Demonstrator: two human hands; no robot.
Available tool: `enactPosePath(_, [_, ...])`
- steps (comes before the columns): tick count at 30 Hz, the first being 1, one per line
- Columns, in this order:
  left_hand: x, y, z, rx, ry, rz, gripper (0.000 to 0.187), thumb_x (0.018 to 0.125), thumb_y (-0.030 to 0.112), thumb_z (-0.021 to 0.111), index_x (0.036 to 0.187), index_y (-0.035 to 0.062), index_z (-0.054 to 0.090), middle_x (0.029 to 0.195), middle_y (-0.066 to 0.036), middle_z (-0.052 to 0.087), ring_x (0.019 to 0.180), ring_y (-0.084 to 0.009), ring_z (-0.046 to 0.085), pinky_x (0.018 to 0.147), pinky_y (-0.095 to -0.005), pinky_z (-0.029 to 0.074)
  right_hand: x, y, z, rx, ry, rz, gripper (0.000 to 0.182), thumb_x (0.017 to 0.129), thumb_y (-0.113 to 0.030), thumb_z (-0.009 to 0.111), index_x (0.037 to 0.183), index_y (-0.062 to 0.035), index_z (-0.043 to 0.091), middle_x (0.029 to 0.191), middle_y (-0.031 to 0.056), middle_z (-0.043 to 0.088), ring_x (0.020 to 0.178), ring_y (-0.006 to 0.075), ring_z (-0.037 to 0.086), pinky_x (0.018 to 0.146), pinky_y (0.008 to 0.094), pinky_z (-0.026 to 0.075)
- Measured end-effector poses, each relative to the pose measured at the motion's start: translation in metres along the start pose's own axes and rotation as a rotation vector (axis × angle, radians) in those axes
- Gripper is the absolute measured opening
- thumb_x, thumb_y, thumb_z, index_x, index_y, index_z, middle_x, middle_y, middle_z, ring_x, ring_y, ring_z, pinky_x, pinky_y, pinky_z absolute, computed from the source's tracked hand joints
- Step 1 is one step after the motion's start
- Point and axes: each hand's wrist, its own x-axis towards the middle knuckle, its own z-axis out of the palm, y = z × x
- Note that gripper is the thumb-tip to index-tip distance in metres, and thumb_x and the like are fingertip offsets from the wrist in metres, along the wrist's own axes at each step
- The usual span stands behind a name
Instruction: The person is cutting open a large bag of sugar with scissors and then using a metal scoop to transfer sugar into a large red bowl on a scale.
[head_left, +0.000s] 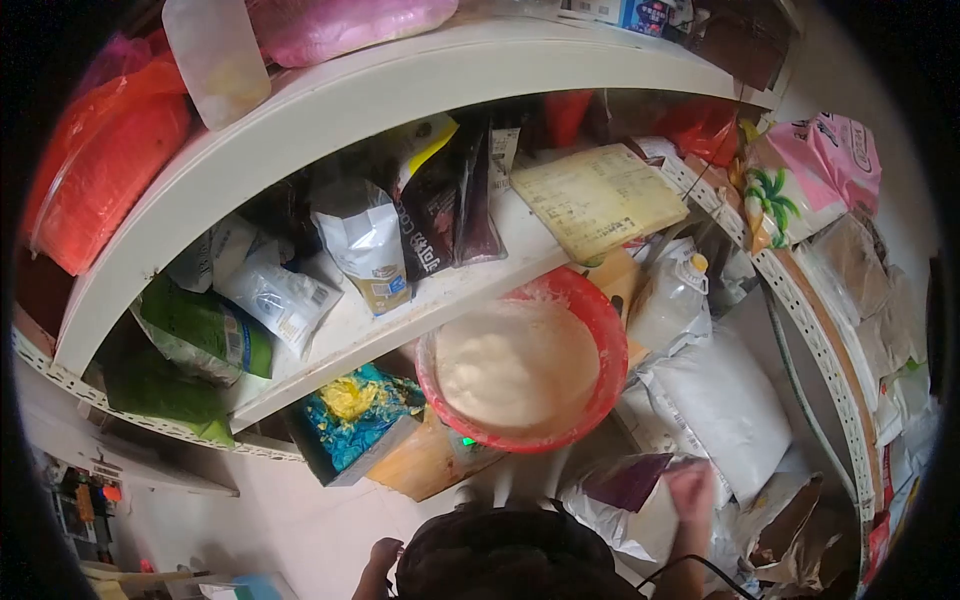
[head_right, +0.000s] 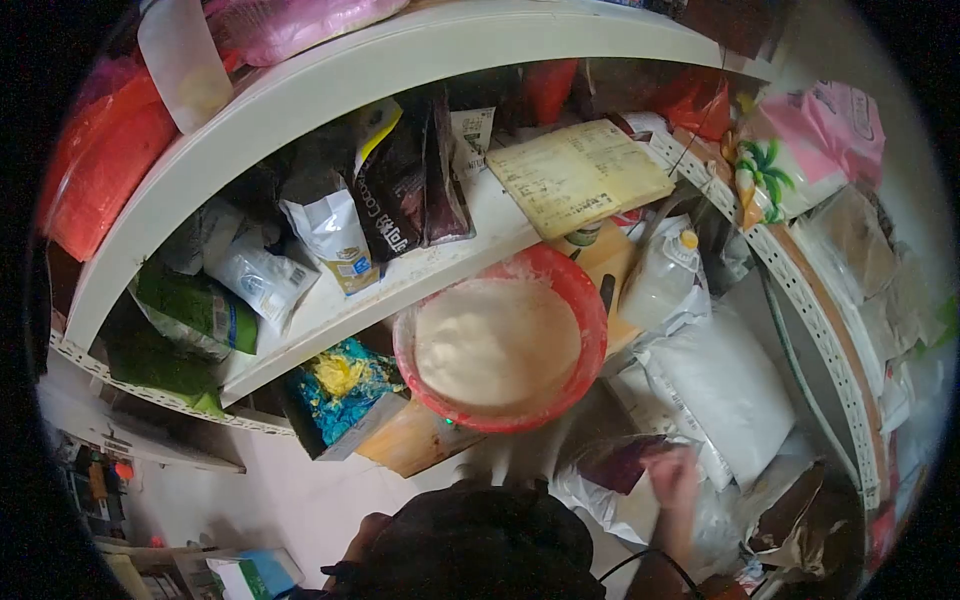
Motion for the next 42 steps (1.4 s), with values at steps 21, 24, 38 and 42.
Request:
enactPosePath(21, [0.023,-0.009,0.009,0.178,-0.031,0.247,0.025,0.081,0.02,0.057,0.101,0.0119,0.069,0.099,-0.01,0.069,0.089,-0.0305,0.065,0.081,-0.0412,0.051,-0.046,0.008,-0.04,-0.185,-0.755,0.427,0.035,0.084,-0.034,0.063,0.089,0.0014,0.064,0.099,0.0243,0.061,0.102,0.039,0.056,0.098,0.0623,0.034])
enactPosePath(24, [0.014,-0.032,0.02,0.116,-0.046,0.197,0.023,0.08,0.02,0.057,0.097,0.0138,0.071,0.095,-0.01,0.07,0.089,-0.0298,0.065,0.081,-0.0393,0.052,-0.047,0.013,-0.022,0.255,-0.77,0.181,0.047,0.086,-0.047,0.058,0.094,-0.0015,0.068,0.1,0.0231,0.063,0.098,0.0378,0.058,0.089,0.0587,0.038])
enactPosePath(38, [0.002,0.012,-0.012,-0.783,0.176,-0.214,0.025,0.088,0.02,0.057,0.101,0.001,0.065,0.092,-0.013,0.069,0.081,-0.0209,0.066,0.075,-0.0334,0.052,0.09,0.078,0.152,-0.238,-0.11,0.634,0.054,0.09,-0.04,0.053,0.133,-0.0105,0.042,0.129,0.0102,0.052,0.117,0.0311,0.051,0.092,0.0495,0.046])
enactPosePath(42, [-0.024,0.064,-0.057,-0.718,0.204,-0.212,0.032,0.09,0.028,0.056,0.102,0.0006,0.066,0.095,-0.012,0.069,0.082,-0.0215,0.066,0.076,-0.0322,0.051,0.111,0.105,0.142,-0.108,-0.271,0.558,0.069,0.085,-0.037,0.06,0.142,-0.0113,0.031,0.137,0.0108,0.045,0.124,0.0313,0.046,0.098,0.0521,0.042])
